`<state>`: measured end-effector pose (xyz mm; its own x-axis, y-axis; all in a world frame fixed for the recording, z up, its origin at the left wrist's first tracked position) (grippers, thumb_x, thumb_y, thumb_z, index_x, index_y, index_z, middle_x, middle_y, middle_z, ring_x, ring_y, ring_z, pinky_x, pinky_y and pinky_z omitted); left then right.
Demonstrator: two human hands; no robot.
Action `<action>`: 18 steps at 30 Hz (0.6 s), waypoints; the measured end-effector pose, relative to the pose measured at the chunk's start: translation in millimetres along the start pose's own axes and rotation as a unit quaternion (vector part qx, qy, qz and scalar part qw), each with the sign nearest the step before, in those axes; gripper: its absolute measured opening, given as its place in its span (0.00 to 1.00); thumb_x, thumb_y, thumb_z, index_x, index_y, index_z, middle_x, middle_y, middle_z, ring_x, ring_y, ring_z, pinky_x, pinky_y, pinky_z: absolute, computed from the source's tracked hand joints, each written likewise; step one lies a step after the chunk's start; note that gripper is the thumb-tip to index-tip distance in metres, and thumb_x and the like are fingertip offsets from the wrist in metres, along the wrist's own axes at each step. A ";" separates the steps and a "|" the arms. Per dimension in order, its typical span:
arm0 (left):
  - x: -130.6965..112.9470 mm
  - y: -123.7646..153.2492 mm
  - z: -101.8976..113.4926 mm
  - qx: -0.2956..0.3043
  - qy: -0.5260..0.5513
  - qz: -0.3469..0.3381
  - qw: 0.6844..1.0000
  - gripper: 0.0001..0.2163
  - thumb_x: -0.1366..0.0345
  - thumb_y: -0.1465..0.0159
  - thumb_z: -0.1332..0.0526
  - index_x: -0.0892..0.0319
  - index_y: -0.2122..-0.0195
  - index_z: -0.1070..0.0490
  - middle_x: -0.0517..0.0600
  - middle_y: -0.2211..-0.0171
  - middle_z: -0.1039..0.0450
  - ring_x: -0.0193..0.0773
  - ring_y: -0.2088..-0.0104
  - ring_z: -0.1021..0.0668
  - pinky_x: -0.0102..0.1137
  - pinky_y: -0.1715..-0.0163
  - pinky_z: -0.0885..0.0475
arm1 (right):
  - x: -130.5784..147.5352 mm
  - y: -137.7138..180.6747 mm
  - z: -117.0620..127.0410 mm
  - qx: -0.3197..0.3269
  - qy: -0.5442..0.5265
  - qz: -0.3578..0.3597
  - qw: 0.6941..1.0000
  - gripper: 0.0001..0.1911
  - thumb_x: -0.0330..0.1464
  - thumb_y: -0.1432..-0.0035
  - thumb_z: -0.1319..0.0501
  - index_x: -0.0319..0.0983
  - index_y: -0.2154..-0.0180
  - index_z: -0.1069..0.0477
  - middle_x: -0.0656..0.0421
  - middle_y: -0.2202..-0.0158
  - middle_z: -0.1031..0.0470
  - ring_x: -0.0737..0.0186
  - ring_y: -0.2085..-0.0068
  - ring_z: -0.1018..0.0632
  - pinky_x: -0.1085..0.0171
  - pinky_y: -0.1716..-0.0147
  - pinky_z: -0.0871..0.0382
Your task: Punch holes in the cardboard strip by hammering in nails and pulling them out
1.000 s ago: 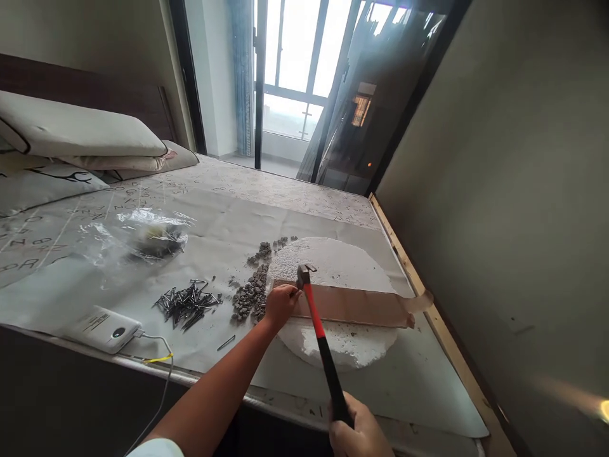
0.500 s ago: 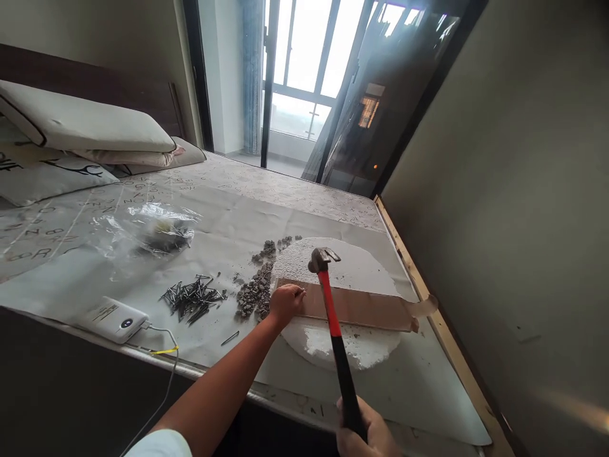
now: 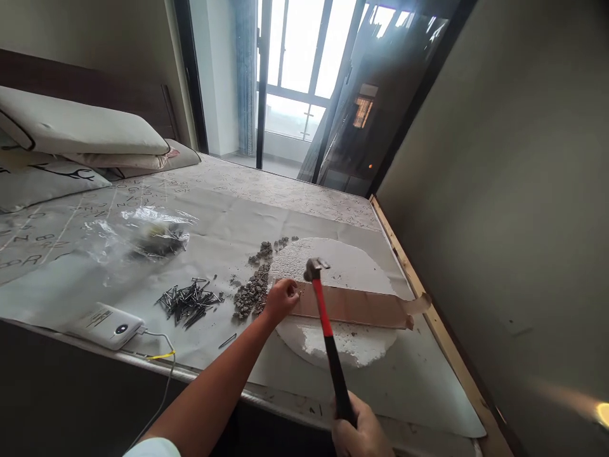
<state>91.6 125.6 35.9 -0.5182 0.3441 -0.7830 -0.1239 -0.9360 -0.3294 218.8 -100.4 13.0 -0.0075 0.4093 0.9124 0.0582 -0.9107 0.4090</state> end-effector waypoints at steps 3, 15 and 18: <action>2.3 -1.5 17.0 -0.043 0.099 0.030 0.994 0.06 0.71 0.50 0.48 0.59 0.71 0.35 0.45 0.76 0.34 0.31 0.75 0.32 0.25 0.74 0.36 | -3.3 -3.2 -2.6 0.010 0.038 -0.018 0.999 0.03 0.33 0.60 0.50 0.40 0.78 0.43 0.71 0.90 0.50 0.74 0.87 0.48 0.71 0.87 0.55; 52.6 16.4 101.4 -0.006 -0.176 0.113 0.978 0.04 0.68 0.50 0.47 0.58 0.78 0.34 0.48 0.79 0.32 0.36 0.75 0.30 0.27 0.75 0.39 | -19.1 -3.8 -5.0 0.021 0.000 -0.017 1.000 0.02 0.31 0.59 0.50 0.41 0.78 0.45 0.73 0.92 0.51 0.75 0.92 0.49 0.73 0.92 0.58; 100.3 42.9 97.6 0.124 -0.264 0.180 0.939 0.02 0.71 0.57 0.43 0.59 0.83 0.35 0.49 0.82 0.33 0.38 0.76 0.29 0.28 0.75 0.38 | -18.0 -0.6 -4.5 0.029 -0.026 -0.004 0.999 0.03 0.33 0.56 0.50 0.41 0.77 0.45 0.73 0.92 0.49 0.75 0.93 0.48 0.73 0.93 0.58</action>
<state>-48.3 112.8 -5.3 -0.9034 -0.0218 -0.4283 -0.0196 -0.9956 0.0919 214.4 -107.5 -3.7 0.0436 0.4206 0.9062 0.1170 -0.9030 0.4135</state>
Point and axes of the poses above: each hand's wrist, its own y-axis away from the middle knuckle, its own z-axis out of the back of the hand, x = y × z, the point moved 10 cm from there along -y, towards the middle knuckle
